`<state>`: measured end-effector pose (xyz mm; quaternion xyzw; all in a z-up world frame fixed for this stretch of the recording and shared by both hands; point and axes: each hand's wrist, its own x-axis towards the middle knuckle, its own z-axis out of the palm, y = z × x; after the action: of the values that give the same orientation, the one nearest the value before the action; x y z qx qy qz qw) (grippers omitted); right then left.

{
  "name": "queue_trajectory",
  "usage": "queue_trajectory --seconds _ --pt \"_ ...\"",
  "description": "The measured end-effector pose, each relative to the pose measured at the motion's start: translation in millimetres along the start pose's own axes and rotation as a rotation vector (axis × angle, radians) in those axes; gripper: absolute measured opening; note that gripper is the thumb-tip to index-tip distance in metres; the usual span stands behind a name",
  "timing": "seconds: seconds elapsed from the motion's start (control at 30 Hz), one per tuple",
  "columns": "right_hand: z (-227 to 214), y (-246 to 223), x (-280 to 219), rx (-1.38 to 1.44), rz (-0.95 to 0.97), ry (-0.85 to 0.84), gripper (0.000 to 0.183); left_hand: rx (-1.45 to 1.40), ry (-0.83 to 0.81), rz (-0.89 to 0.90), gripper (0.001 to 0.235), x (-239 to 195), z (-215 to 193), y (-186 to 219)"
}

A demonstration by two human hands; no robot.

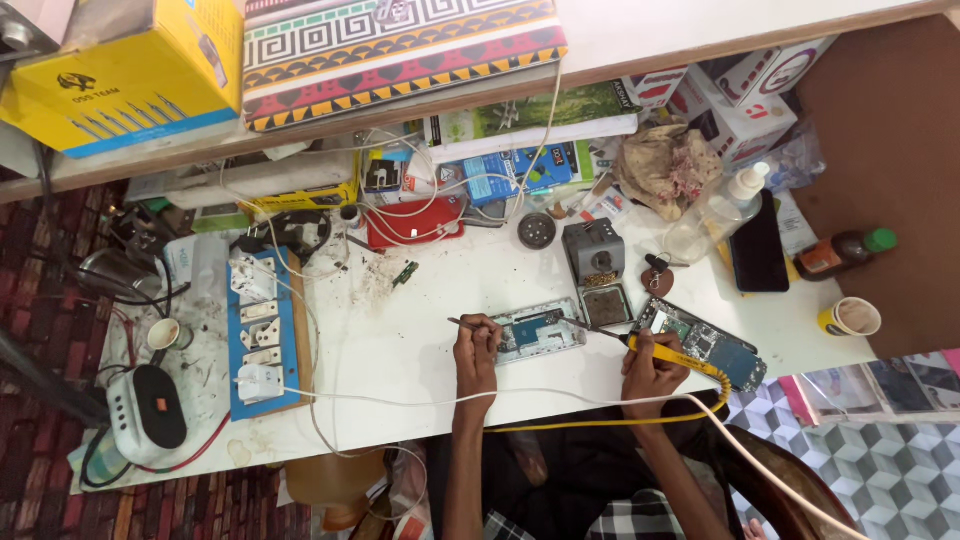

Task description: The person uses a soldering iron and tweezers to work on a small circuit board placed on a cluttered workbench. They repeatedly apply the soldering iron to specific points on the board while holding it steady with tweezers. The task continues without visible completion or final placement of the board.

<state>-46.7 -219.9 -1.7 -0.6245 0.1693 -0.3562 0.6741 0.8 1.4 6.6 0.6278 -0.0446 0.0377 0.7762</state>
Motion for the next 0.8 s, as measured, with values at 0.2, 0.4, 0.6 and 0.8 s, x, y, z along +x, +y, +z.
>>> queue_trajectory --seconds 0.2,0.4,0.6,0.8 --pt "-1.5 0.8 1.8 -0.016 0.032 0.007 0.027 -0.021 0.009 -0.004 0.021 2.8 2.2 3.1" --pt "-1.1 2.8 0.5 0.048 0.026 -0.002 0.029 0.027 -0.022 0.02 0.019 -5.2 -0.1 0.2" --pt "-4.5 7.4 -2.1 -0.004 0.019 -0.013 0.029 0.101 -0.026 0.043 0.017 -8.3 -2.5 -7.3" --pt "-6.5 11.6 3.3 0.159 0.118 0.043 0.021 -0.002 -0.038 0.008 0.015 0.2 2.3 -2.6"
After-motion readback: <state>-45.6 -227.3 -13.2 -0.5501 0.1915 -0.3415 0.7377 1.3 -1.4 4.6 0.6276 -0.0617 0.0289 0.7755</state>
